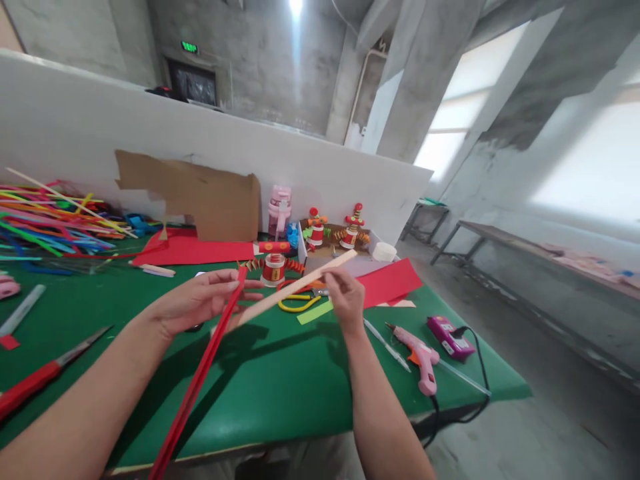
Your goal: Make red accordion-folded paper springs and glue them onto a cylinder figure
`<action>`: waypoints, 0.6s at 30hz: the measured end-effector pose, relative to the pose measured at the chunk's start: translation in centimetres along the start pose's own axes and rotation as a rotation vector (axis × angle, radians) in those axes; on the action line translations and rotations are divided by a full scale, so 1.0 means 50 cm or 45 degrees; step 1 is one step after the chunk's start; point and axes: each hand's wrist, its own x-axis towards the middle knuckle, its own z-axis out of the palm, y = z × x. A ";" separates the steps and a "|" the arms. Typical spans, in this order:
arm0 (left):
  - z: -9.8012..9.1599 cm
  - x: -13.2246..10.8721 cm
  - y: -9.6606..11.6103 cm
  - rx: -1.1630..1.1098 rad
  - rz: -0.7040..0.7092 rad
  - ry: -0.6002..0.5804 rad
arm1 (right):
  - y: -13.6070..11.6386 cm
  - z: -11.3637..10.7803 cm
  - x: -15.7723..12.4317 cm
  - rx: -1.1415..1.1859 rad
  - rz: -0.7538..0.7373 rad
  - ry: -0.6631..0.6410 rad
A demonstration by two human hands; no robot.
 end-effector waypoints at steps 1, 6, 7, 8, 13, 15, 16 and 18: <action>-0.004 -0.001 0.004 -0.008 0.020 0.013 | 0.001 -0.008 0.008 0.106 0.090 0.155; 0.005 -0.002 0.005 0.109 0.042 0.043 | -0.048 -0.045 0.021 0.389 0.397 0.224; 0.013 -0.001 0.002 0.148 0.038 0.042 | -0.070 -0.048 0.014 0.387 0.454 0.078; 0.022 -0.001 -0.003 0.190 0.034 0.039 | -0.092 -0.049 0.005 0.375 0.513 -0.078; 0.057 0.003 -0.029 0.340 0.012 -0.005 | -0.158 -0.018 -0.060 0.382 0.804 -0.551; 0.061 0.007 -0.039 0.355 0.014 -0.029 | -0.152 -0.003 -0.082 0.427 0.873 -0.582; 0.061 0.009 -0.044 0.358 0.014 -0.039 | -0.145 0.003 -0.090 0.452 0.891 -0.581; 0.060 0.015 -0.052 0.363 0.007 -0.060 | -0.130 0.010 -0.100 0.500 0.919 -0.599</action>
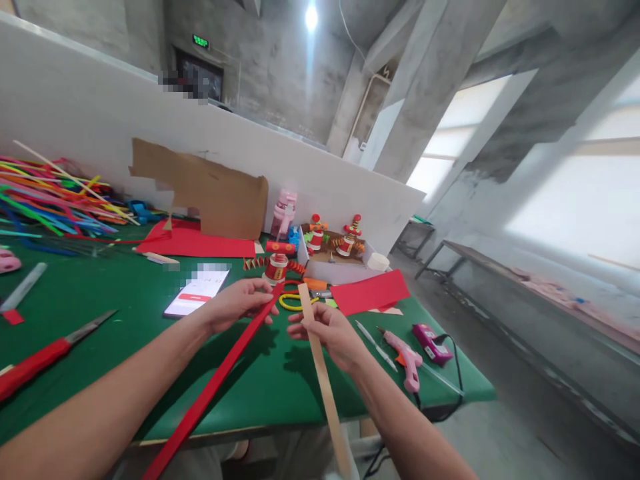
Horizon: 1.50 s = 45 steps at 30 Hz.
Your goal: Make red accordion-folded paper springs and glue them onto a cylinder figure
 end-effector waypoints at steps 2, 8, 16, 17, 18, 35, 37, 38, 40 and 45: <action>0.001 0.005 -0.008 0.004 -0.018 -0.021 | 0.010 -0.002 0.005 0.026 0.044 -0.052; 0.007 0.013 -0.023 0.015 -0.048 -0.043 | 0.005 0.001 0.006 0.024 0.203 -0.056; 0.010 0.011 -0.024 0.049 -0.067 -0.068 | 0.026 -0.016 0.034 -0.354 0.086 -0.080; 0.011 0.012 -0.025 0.053 -0.062 -0.069 | 0.026 -0.020 0.039 -0.448 0.048 -0.081; 0.011 0.012 -0.026 0.057 -0.055 -0.069 | 0.024 -0.023 0.043 -0.542 0.013 -0.089; 0.018 0.013 -0.031 0.102 0.015 -0.076 | 0.022 0.002 0.063 -0.852 -0.177 0.094; 0.018 0.012 -0.030 0.100 0.009 -0.083 | 0.022 0.006 0.065 -0.832 -0.186 0.133; 0.018 0.012 -0.030 0.097 0.003 -0.086 | 0.022 0.007 0.066 -0.818 -0.182 0.150; 0.017 0.012 -0.029 0.083 -0.008 -0.094 | 0.023 0.008 0.068 -0.800 -0.172 0.172; 0.017 0.010 -0.027 0.064 0.000 -0.114 | 0.029 0.010 0.073 -0.771 -0.168 0.205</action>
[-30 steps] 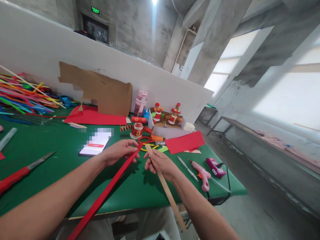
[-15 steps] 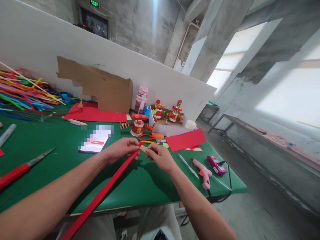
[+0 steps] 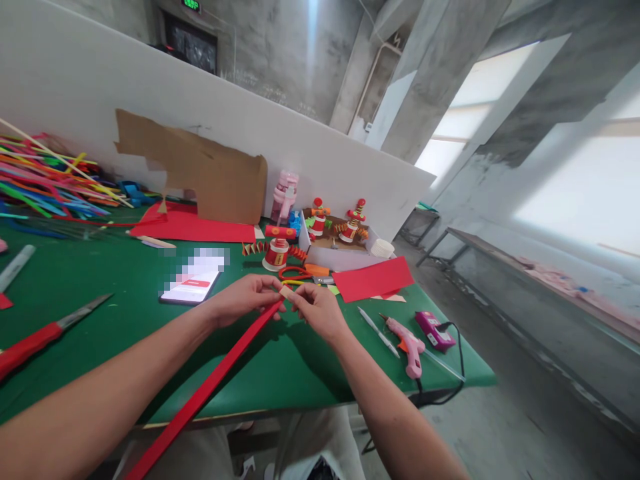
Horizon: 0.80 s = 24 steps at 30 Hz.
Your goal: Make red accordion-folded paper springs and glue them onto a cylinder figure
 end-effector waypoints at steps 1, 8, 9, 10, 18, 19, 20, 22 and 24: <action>0.000 -0.001 0.001 -0.002 -0.004 -0.002 | 0.001 0.001 0.001 0.009 0.004 0.004; 0.001 -0.002 0.001 -0.019 -0.016 -0.011 | 0.006 0.004 0.006 0.000 0.012 0.027; 0.000 -0.002 0.001 -0.020 -0.015 -0.009 | 0.007 0.004 0.007 -0.002 0.010 0.034; 0.000 -0.001 0.000 -0.022 -0.013 -0.008 | 0.007 0.005 0.007 -0.002 0.007 0.038; 0.000 -0.001 0.001 -0.019 0.001 -0.007 | 0.008 0.007 0.009 0.001 -0.009 0.066; 0.000 -0.001 0.000 -0.023 0.004 -0.009 | 0.009 0.007 0.009 -0.002 -0.016 0.070; -0.001 -0.001 0.000 -0.026 0.007 -0.010 | 0.010 0.007 0.010 -0.003 -0.024 0.075; -0.001 -0.001 0.000 -0.025 0.011 -0.006 | 0.012 0.007 0.010 -0.001 -0.040 0.083; -0.001 -0.001 -0.001 -0.020 0.012 -0.004 | 0.014 0.007 0.010 0.001 -0.045 0.088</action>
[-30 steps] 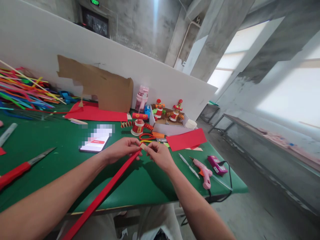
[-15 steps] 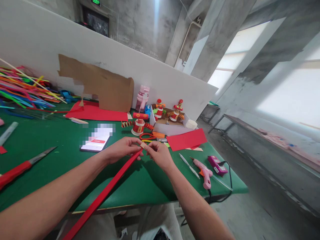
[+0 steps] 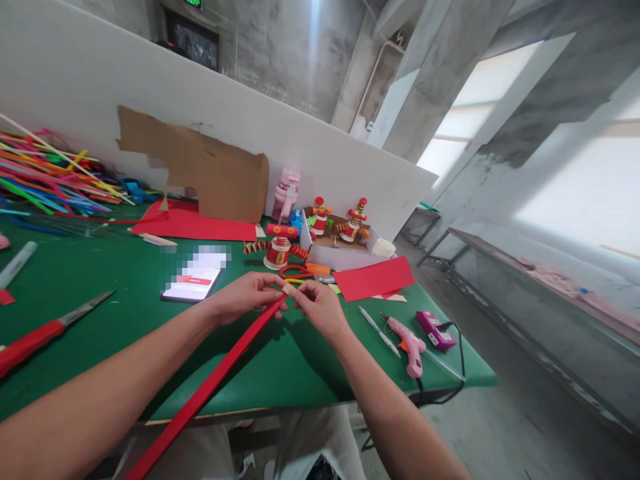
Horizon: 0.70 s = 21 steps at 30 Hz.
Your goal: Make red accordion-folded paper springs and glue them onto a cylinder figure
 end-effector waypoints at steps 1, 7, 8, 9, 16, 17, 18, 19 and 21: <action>0.000 0.000 0.000 0.003 -0.001 0.000 | 0.001 0.000 0.000 0.001 0.001 0.003; 0.001 0.000 0.001 0.009 -0.002 0.007 | 0.002 0.000 0.000 0.004 0.012 0.016; 0.001 -0.001 0.002 0.004 -0.004 0.006 | 0.002 0.000 0.000 0.006 0.015 0.017; 0.001 -0.001 0.002 -0.001 -0.007 0.004 | 0.002 0.001 0.000 0.007 0.019 0.018; 0.006 -0.005 0.009 0.001 -0.028 0.001 | -0.003 0.000 -0.001 -0.013 0.006 0.040; 0.006 -0.004 0.009 0.014 -0.024 0.006 | -0.003 0.000 -0.002 -0.012 0.007 0.041; 0.006 -0.004 0.009 0.032 -0.011 0.012 | -0.003 0.000 -0.003 -0.013 0.007 0.041; 0.006 -0.003 0.009 0.052 0.009 0.020 | -0.003 0.000 -0.004 -0.017 0.005 0.037; 0.004 -0.001 0.006 0.088 0.053 0.030 | 0.000 0.001 -0.004 -0.028 -0.003 0.024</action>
